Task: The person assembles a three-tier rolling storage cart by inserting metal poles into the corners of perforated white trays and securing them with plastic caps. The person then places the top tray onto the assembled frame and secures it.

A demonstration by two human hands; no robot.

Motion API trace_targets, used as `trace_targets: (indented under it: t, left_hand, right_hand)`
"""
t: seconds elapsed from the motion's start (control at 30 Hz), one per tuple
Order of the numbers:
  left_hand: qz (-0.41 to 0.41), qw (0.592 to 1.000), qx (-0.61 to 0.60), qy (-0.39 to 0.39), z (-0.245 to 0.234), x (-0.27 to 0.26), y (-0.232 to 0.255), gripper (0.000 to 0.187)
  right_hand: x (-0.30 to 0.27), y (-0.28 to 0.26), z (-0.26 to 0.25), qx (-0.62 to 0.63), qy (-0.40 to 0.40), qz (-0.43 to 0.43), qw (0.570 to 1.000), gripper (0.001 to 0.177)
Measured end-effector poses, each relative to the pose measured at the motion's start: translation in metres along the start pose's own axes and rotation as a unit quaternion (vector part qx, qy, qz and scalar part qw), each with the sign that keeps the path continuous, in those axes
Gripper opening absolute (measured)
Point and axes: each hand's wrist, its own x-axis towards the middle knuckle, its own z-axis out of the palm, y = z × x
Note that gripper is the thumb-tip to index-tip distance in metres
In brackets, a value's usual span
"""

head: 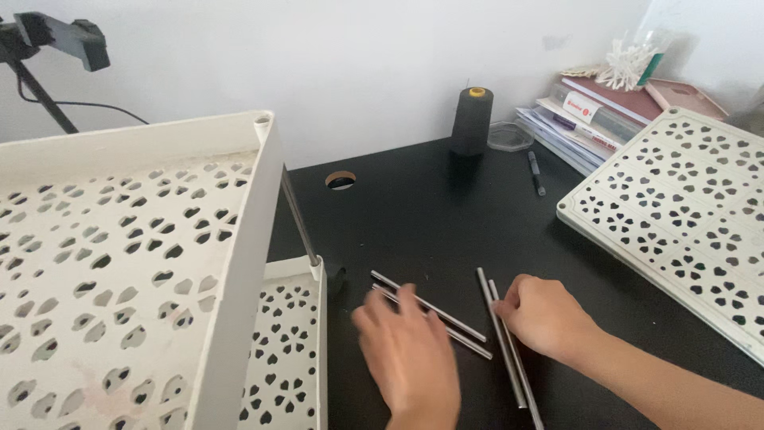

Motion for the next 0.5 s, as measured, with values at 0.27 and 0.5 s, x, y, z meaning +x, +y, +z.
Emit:
trace_targets:
  t: [0.27, 0.5]
  left_hand:
    - [0.026, 0.998, -0.043, -0.043, -0.001, 0.017, 0.015, 0.065]
    - [0.150, 0.986, -0.044, -0.054, 0.025, 0.022, 0.028, 0.061]
  right_hand:
    - [0.002, -0.018, 0.001, -0.033, -0.024, 0.038, 0.998, 0.032]
    - [-0.004, -0.023, -0.001, 0.024, 0.027, 0.018, 0.999, 0.031]
